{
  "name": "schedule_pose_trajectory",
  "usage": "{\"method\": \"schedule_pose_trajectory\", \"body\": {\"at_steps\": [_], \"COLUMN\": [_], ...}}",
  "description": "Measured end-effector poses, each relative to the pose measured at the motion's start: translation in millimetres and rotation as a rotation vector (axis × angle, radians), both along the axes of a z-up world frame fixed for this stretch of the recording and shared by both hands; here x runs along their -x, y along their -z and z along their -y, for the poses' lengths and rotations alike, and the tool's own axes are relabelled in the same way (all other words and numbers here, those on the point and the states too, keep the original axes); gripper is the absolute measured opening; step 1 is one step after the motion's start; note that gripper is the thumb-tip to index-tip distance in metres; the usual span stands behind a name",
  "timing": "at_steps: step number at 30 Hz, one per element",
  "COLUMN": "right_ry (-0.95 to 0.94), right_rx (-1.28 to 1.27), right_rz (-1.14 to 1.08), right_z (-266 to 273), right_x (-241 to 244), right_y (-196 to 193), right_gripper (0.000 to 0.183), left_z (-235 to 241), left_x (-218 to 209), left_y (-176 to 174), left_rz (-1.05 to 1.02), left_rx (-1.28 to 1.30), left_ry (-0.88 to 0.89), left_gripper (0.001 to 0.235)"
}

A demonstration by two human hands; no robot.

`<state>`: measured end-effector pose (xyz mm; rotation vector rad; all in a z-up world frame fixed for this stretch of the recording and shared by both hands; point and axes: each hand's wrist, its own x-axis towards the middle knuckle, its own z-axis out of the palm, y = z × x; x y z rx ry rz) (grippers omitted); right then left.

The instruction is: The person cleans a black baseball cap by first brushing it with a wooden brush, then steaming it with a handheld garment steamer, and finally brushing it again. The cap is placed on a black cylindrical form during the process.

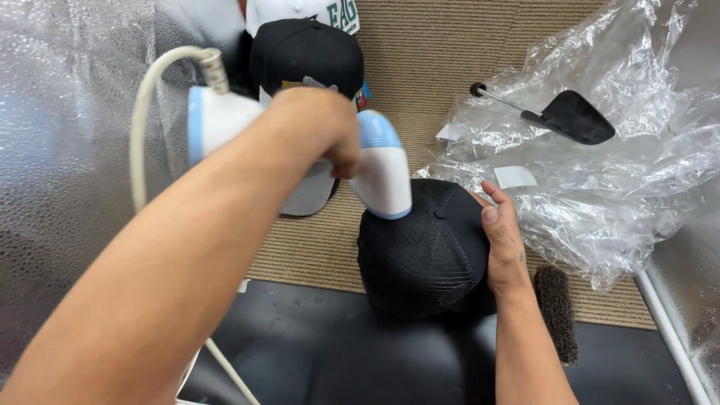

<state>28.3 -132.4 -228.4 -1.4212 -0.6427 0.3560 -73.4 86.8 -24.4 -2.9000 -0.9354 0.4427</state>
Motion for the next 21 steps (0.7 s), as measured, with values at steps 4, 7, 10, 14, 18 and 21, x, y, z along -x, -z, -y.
{"method": "schedule_pose_trajectory", "body": {"at_steps": [4,7,10,14,18,21], "right_ry": [-0.002,0.014,0.038,0.078,0.101,0.111], "right_rx": [-0.052,-0.049,-0.029,-0.008,0.004,0.042], "right_rz": [-0.009,0.014,0.019,0.012,-0.019,-0.017], "right_z": [-2.5,-1.2,-0.1,-1.6,-2.1,-2.7], "right_x": [0.4,-1.5,-4.3,-10.3,-16.1,-15.9], "right_y": [2.4,5.7,10.8,17.3,23.4,28.3], "right_gripper": [0.078,0.076,0.069,0.065,0.067,0.065], "left_z": [-14.0,-17.5,-14.3,4.8,29.0,32.7], "left_x": [28.9,26.5,5.0,-38.9,-69.1,-81.6], "left_y": [9.1,18.1,18.9,6.4,3.8,7.5], "left_rz": [0.007,0.057,0.095,0.039,-0.070,-0.036], "left_rx": [0.058,0.139,0.163,0.049,-0.041,-0.035], "left_ry": [-0.052,-0.035,0.004,0.110,0.259,0.305], "left_gripper": [0.037,0.041,0.045,0.041,0.022,0.030]}}
